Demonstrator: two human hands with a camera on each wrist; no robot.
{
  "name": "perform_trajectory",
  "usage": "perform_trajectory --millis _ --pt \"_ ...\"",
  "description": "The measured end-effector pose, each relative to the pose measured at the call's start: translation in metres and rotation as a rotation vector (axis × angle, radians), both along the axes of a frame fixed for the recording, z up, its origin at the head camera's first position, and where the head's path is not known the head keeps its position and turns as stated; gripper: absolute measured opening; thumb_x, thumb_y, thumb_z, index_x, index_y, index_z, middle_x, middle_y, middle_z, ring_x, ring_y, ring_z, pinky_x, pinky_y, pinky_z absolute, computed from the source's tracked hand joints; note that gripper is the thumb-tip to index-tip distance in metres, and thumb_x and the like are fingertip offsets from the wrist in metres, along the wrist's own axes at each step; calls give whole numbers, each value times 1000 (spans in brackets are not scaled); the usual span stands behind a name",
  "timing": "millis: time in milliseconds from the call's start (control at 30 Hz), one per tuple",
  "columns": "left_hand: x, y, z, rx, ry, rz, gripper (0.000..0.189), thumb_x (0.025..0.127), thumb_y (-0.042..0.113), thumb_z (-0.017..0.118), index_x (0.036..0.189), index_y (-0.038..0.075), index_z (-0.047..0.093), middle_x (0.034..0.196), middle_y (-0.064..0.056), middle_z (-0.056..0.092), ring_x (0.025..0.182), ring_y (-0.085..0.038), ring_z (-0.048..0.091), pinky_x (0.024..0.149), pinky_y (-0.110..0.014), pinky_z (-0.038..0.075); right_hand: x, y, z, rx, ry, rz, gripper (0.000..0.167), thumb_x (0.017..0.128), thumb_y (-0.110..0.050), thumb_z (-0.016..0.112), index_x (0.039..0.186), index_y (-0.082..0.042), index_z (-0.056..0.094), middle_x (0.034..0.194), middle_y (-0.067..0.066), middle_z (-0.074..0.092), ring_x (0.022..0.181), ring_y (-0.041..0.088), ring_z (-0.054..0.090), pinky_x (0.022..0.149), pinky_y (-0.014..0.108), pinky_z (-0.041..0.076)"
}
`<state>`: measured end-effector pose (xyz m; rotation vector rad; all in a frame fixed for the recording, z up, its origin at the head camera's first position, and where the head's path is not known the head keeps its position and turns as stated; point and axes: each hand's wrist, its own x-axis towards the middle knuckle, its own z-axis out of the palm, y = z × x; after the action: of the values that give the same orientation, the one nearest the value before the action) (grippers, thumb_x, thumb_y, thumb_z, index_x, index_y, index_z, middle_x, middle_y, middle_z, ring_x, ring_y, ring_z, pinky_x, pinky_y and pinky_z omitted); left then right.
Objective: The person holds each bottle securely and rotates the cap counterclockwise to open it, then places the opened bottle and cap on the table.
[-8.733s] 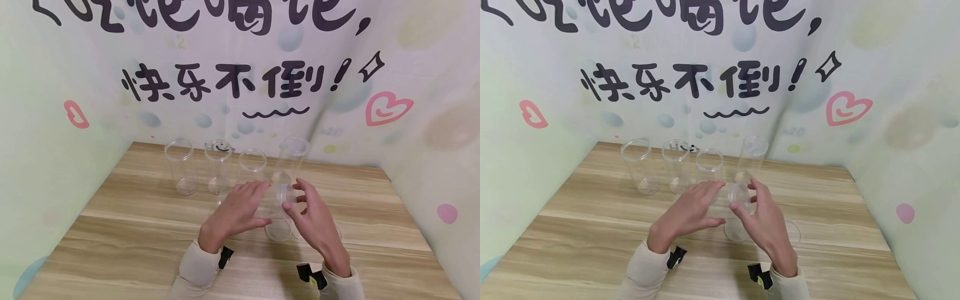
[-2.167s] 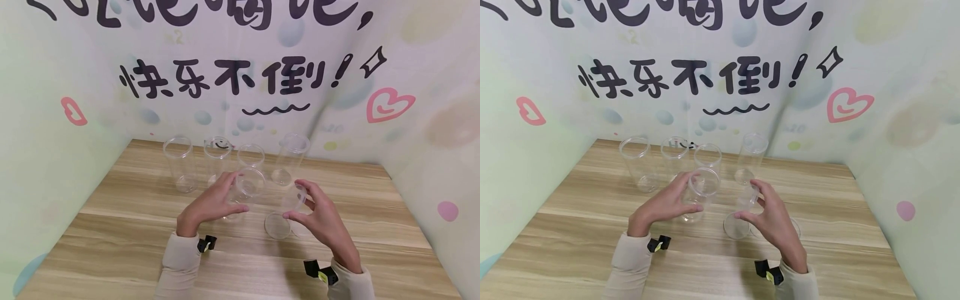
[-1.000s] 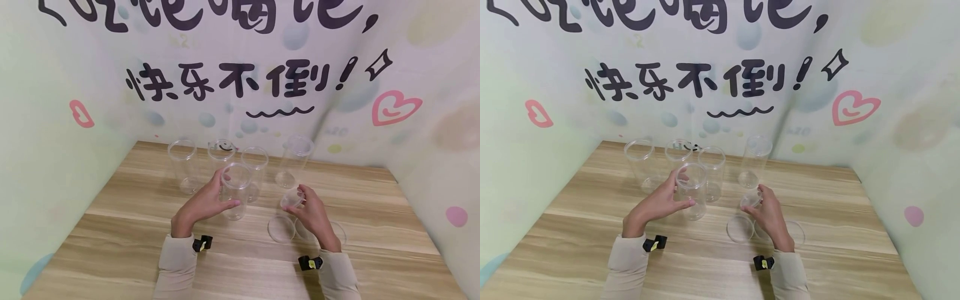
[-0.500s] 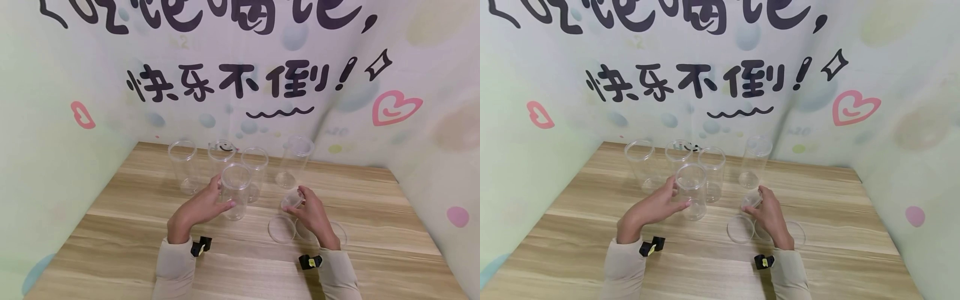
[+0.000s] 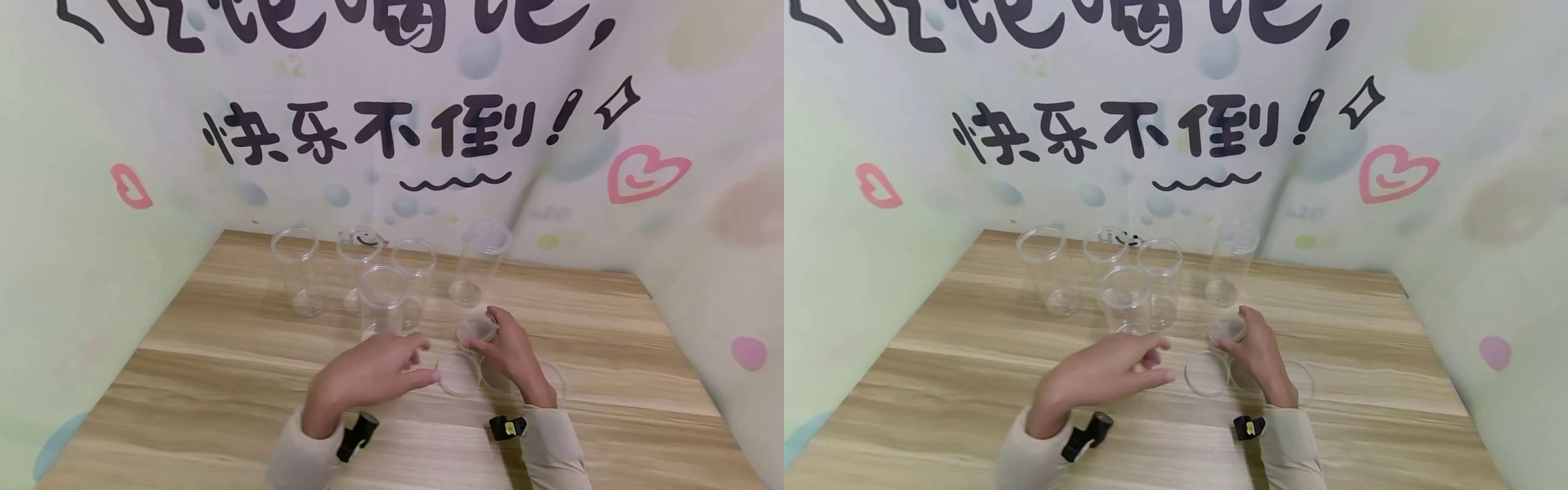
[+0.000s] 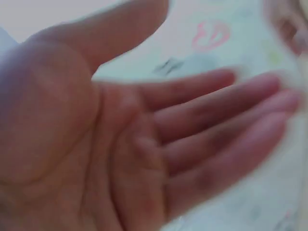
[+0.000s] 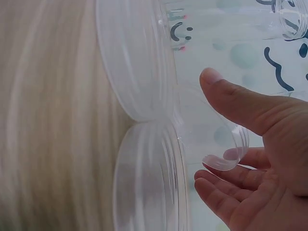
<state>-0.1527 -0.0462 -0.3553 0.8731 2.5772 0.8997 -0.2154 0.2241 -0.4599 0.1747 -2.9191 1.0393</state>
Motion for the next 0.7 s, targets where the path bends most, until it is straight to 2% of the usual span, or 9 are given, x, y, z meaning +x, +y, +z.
perform_trajectory --millis 167,300,400,467,600,700 --pt "-16 47 -16 112 45 134 54 101 38 55 146 11 43 136 -7 60 122 -19 59 100 -38 49 -1 4 -1 15 0 8 78 79 -17 84 137 16 43 136 36 50 127 49 49 103 58 42" --pt "-30 76 -28 186 85 234 63 100 32 55 153 8 30 149 -11 46 133 -24 49 105 -43 45 -4 6 -2 42 7 9 74 81 -15 81 136 18 44 135 37 50 126 50 48 104 58 41" --pt "-40 93 -35 242 89 303 70 99 30 57 156 9 22 156 -12 35 140 -26 40 109 -45 42 -6 6 -5 46 52 27 70 80 -12 82 131 20 47 131 38 53 123 51 50 103 58 42" --pt "-48 103 -39 290 98 340 74 98 30 60 156 8 19 156 -14 31 140 -27 39 109 -45 41 -8 7 -7 38 85 47 61 77 -12 84 122 18 55 122 35 60 116 48 56 99 56 45" --pt "-63 117 -46 375 153 387 79 95 27 66 153 4 18 152 -17 31 129 -30 46 104 -43 45 -11 6 -10 18 128 69 46 73 -12 87 107 8 64 106 25 67 103 40 62 91 52 49" --pt "-76 124 -51 413 186 419 84 92 26 70 152 1 17 152 -19 30 129 -31 46 105 -42 44 -12 6 -12 15 132 70 49 71 -12 88 109 8 64 108 25 68 104 40 63 92 52 49"
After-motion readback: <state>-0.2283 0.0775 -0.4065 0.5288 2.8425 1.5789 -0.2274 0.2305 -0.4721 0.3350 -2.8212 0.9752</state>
